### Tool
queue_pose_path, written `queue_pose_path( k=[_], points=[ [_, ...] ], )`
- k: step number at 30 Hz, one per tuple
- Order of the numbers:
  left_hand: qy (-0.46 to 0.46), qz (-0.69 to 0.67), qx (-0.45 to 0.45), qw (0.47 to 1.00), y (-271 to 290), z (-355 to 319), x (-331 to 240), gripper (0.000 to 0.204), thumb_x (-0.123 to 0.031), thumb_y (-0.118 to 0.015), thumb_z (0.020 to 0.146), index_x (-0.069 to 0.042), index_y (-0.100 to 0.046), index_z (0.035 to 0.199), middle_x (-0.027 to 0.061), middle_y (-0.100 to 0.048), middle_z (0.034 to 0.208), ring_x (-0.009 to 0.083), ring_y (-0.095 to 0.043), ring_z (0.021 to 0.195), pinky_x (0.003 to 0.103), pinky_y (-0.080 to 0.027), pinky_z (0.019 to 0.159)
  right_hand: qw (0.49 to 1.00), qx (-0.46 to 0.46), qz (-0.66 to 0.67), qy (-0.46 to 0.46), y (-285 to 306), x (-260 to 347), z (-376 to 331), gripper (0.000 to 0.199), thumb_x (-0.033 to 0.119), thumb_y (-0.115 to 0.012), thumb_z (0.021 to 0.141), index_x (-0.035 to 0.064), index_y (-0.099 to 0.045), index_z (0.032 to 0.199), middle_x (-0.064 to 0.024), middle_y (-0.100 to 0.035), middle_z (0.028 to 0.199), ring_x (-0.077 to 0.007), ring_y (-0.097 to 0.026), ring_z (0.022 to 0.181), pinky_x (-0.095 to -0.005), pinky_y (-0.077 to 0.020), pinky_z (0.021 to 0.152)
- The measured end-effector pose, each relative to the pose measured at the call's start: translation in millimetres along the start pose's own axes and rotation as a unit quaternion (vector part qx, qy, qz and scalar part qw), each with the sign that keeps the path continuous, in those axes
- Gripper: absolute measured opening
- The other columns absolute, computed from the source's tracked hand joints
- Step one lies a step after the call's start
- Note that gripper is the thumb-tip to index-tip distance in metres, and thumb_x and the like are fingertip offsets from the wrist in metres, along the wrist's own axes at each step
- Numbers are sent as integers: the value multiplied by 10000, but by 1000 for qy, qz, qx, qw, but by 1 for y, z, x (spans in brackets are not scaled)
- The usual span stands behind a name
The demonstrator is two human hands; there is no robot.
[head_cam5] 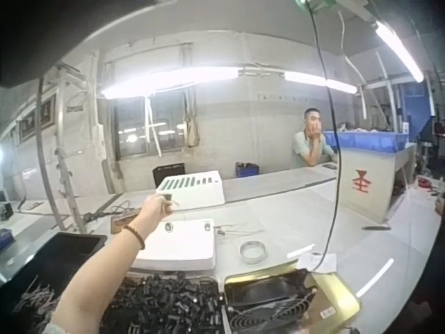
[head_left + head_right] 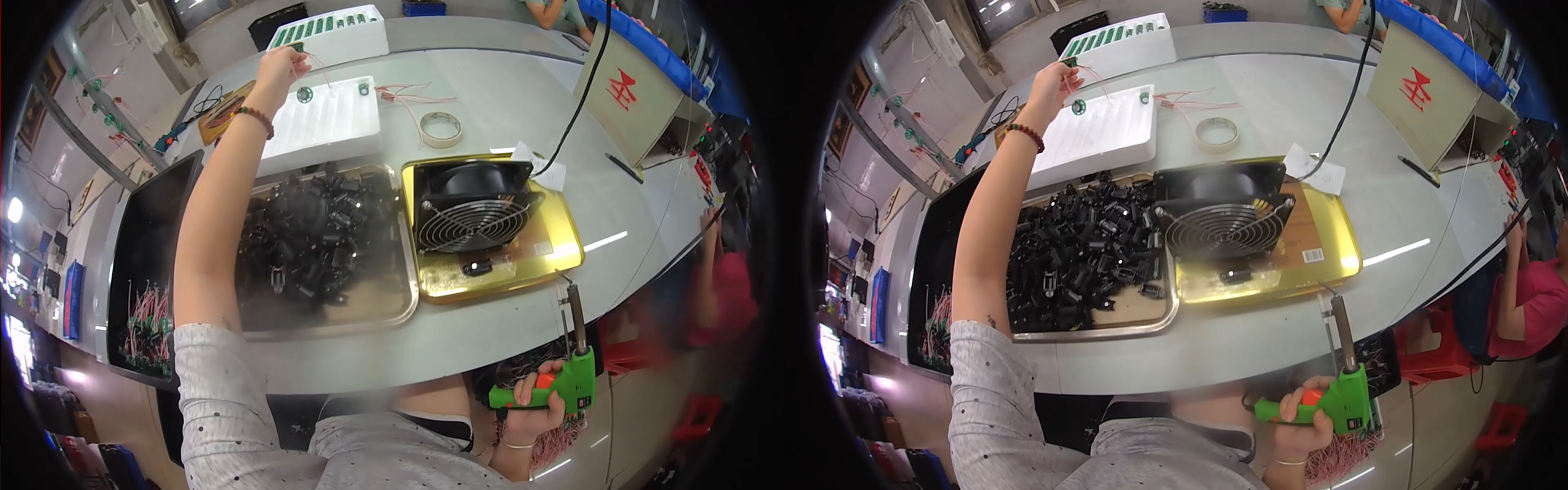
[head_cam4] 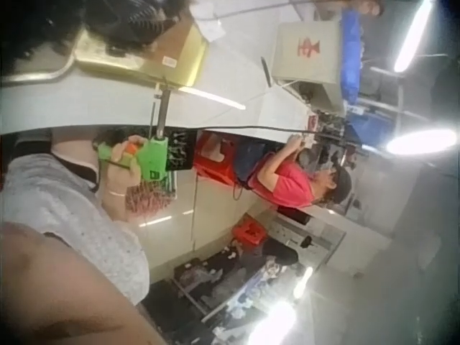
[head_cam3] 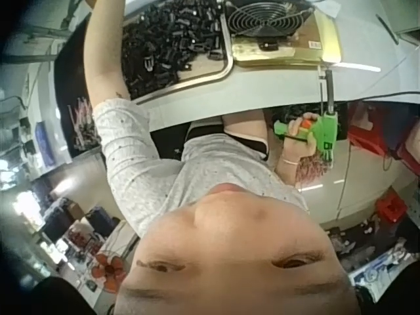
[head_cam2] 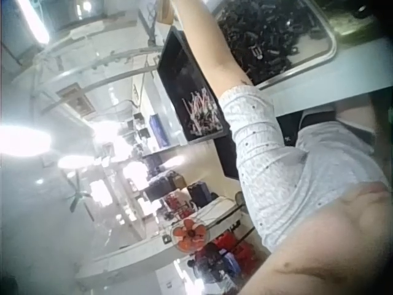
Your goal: The person solders electronic components onto green circuit boards using a handheld soldering gun at a workbench.
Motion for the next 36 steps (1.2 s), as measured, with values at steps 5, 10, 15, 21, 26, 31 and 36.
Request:
queue_pose_path(
  k=[5,10,15,21,26,31,36],
  points=[
    [-117,94,80,985,-3,-71,-44,213,-213,-573,803,-3,-547,821,9,-535,753,63,-495,653,234,-468,665,998,48,19,-29,-7,5,-3,425,187,-517,710,1,-388,1070,-116,-477,960,-132,-418,463,-243,-340,406],
    [-165,107,113,974,-6,-148,-93,205,-230,-561,814,-26,-556,823,0,-538,751,58,-494,652,199,-423,605,998,62,14,-21,-14,9,-9,431,187,-519,710,-6,-388,1072,-125,-469,970,-131,-409,460,-243,-335,409],
    [-152,-31,261,953,-44,-239,-111,248,-211,-488,850,-25,-558,701,38,-548,633,92,-513,591,218,-407,571,997,54,44,-10,-6,11,-15,449,184,-540,704,-22,-381,1069,-158,-467,991,-173,-442,471,-267,-350,395],
    [92,-26,518,850,-88,-303,-47,286,-192,-403,886,48,-551,835,45,-516,474,117,-534,441,230,-448,452,998,45,48,-6,-5,13,-20,459,175,-547,707,-27,-392,1089,-150,-472,998,-169,-435,467,-267,-339,404],
    [229,-18,512,828,-101,-316,10,204,-166,-420,880,18,-501,842,47,-540,572,111,-552,572,230,-455,576,996,64,58,-5,-2,13,-18,455,172,-547,714,-33,-397,1092,-149,-472,1009,-170,-435,471,-270,-343,427],
    [149,80,515,841,-110,-301,15,97,-50,-568,777,13,-496,761,32,-561,710,79,-534,680,212,-443,606,998,55,28,4,-3,15,-14,420,178,-531,711,-17,-391,1056,-128,-464,961,-146,-414,468,-258,-342,423],
    [114,133,514,840,-119,-295,18,160,-132,-588,758,25,-566,777,11,-580,677,39,-503,595,186,-388,505,998,58,37,-11,-5,13,-11,420,187,-529,715,-25,-391,1050,-129,-463,967,-147,-417,460,-259,-338,419]
  ],
)
Point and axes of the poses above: each hand's wrist, its own z-axis towards the middle knuckle, its own y-axis out of the back of the hand, x = y × z, the point moved 2 cm from there along z, towards the middle knuckle
